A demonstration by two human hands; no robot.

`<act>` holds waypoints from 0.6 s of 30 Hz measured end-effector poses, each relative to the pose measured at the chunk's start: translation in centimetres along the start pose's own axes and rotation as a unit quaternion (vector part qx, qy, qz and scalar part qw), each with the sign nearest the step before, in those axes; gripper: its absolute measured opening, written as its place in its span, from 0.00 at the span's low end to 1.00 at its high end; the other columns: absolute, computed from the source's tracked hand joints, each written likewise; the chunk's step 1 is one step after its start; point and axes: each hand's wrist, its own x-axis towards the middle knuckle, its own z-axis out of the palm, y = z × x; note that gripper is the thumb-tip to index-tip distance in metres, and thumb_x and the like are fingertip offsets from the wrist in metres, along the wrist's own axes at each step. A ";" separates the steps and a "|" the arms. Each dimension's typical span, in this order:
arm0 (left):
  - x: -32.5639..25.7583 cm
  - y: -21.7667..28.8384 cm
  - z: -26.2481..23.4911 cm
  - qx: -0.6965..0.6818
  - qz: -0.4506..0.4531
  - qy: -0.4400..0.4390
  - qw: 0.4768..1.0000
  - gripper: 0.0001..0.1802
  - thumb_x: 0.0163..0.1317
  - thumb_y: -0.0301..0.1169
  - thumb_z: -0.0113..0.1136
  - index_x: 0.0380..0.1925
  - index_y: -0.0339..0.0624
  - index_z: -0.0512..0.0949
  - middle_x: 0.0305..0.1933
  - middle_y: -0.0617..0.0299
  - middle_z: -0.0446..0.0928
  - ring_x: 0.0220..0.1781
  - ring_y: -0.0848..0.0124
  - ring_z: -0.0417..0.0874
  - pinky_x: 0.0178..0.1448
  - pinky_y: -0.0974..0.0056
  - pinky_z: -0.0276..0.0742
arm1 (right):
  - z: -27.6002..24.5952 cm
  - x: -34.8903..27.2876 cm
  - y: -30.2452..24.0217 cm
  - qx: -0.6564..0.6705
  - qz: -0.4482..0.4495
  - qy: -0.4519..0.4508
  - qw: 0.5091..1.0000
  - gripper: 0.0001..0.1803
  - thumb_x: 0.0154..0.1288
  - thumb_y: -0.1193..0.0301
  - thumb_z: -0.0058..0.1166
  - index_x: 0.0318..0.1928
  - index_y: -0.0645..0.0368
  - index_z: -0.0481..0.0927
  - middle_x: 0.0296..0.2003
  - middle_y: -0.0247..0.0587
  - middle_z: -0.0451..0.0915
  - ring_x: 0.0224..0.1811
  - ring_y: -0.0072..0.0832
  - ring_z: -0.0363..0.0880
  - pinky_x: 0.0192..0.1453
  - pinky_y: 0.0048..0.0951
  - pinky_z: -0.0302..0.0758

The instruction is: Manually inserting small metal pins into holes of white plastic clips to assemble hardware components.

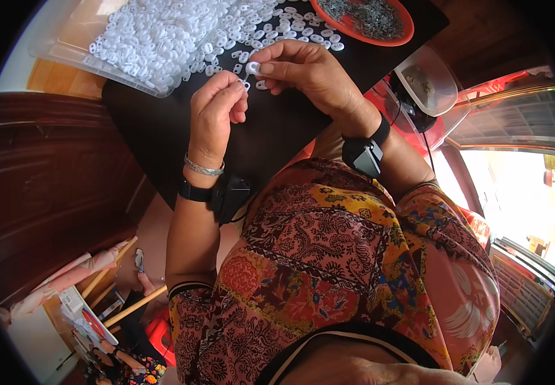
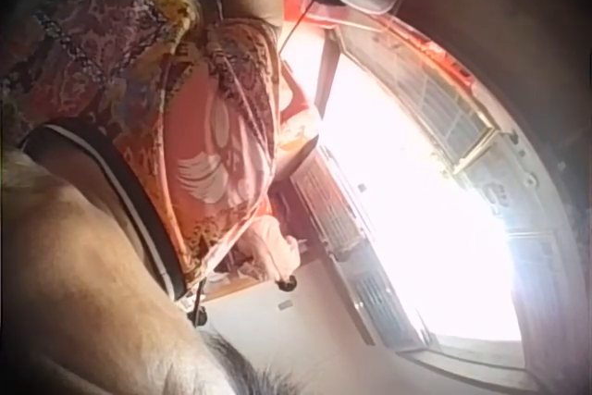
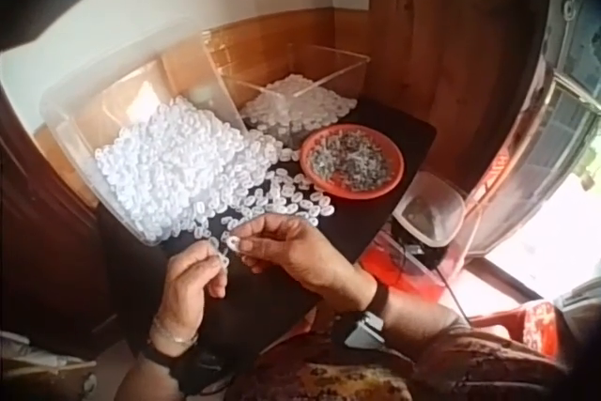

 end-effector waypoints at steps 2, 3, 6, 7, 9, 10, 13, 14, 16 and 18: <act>0.1 -0.2 0.1 0.021 -0.007 0.023 0.999 0.11 0.61 0.31 0.49 0.22 0.39 0.71 0.21 0.68 0.69 0.21 0.82 0.66 0.24 0.76 0.62 | 0.0 -0.1 0.0 -0.019 -0.011 0.003 1.000 0.10 0.62 0.72 0.55 0.44 0.61 0.79 0.32 0.32 0.80 0.31 0.16 0.76 0.37 0.17 0.74; 0.1 -0.3 0.1 0.022 -0.008 0.021 0.999 0.11 0.61 0.31 0.49 0.22 0.39 0.71 0.21 0.68 0.69 0.21 0.82 0.66 0.24 0.76 0.62 | 0.0 -0.1 0.0 -0.039 -0.021 0.005 0.999 0.10 0.62 0.72 0.55 0.44 0.61 0.79 0.31 0.31 0.80 0.31 0.16 0.76 0.37 0.17 0.74; 0.1 -0.4 0.2 0.022 -0.012 0.012 1.000 0.10 0.61 0.31 0.49 0.22 0.39 0.72 0.21 0.68 0.68 0.22 0.82 0.66 0.24 0.76 0.62 | 0.1 -0.1 0.0 -0.079 -0.034 0.011 0.996 0.11 0.62 0.72 0.55 0.44 0.62 0.79 0.31 0.31 0.80 0.31 0.15 0.75 0.37 0.16 0.73; 0.1 -0.4 0.3 0.028 -0.013 0.021 0.999 0.10 0.61 0.31 0.49 0.23 0.39 0.72 0.21 0.68 0.68 0.22 0.82 0.66 0.24 0.76 0.63 | 0.1 -0.1 0.1 -0.078 -0.035 0.013 0.996 0.11 0.62 0.72 0.55 0.44 0.62 0.79 0.31 0.31 0.80 0.31 0.15 0.75 0.37 0.16 0.73; 0.1 -0.4 0.4 0.035 -0.015 0.028 0.999 0.10 0.61 0.31 0.49 0.23 0.39 0.72 0.22 0.68 0.69 0.22 0.82 0.66 0.24 0.76 0.63 | 0.0 0.0 0.2 -0.082 -0.042 0.008 0.996 0.10 0.62 0.73 0.55 0.44 0.62 0.79 0.31 0.31 0.80 0.30 0.15 0.75 0.37 0.16 0.73; 0.1 -0.4 0.4 0.034 -0.013 0.027 0.999 0.10 0.61 0.31 0.50 0.23 0.38 0.72 0.22 0.68 0.69 0.22 0.82 0.67 0.24 0.76 0.63 | 0.0 0.0 0.2 -0.081 -0.042 0.009 0.996 0.10 0.62 0.73 0.55 0.44 0.62 0.79 0.31 0.31 0.80 0.30 0.15 0.75 0.37 0.16 0.73; 0.1 -0.6 0.4 0.031 -0.015 0.027 0.999 0.10 0.61 0.31 0.50 0.24 0.38 0.72 0.22 0.68 0.69 0.23 0.82 0.67 0.24 0.76 0.63 | 0.0 -0.1 0.3 -0.092 -0.041 0.011 0.995 0.10 0.62 0.73 0.55 0.43 0.63 0.79 0.30 0.31 0.80 0.30 0.15 0.75 0.37 0.16 0.73; 0.1 -0.6 0.4 0.029 -0.017 0.030 0.999 0.10 0.61 0.31 0.50 0.24 0.38 0.72 0.23 0.67 0.69 0.23 0.82 0.67 0.24 0.76 0.63 | 0.0 -0.1 0.3 -0.086 -0.043 0.008 0.995 0.10 0.62 0.73 0.54 0.43 0.63 0.79 0.30 0.31 0.80 0.30 0.15 0.75 0.37 0.17 0.73; 0.1 -0.7 0.5 0.029 -0.019 0.033 0.999 0.09 0.61 0.31 0.50 0.25 0.37 0.72 0.23 0.67 0.69 0.23 0.82 0.67 0.24 0.76 0.63 | -0.1 0.0 0.4 -0.079 -0.045 0.007 0.996 0.10 0.63 0.73 0.54 0.43 0.63 0.79 0.30 0.31 0.80 0.30 0.15 0.75 0.37 0.17 0.73; 0.1 -0.7 0.5 0.028 -0.020 0.035 0.999 0.09 0.61 0.31 0.50 0.25 0.37 0.72 0.23 0.67 0.69 0.23 0.82 0.67 0.24 0.76 0.63 | -0.1 0.0 0.4 -0.070 -0.038 0.005 0.997 0.10 0.62 0.73 0.54 0.43 0.63 0.79 0.30 0.32 0.80 0.31 0.15 0.75 0.37 0.17 0.73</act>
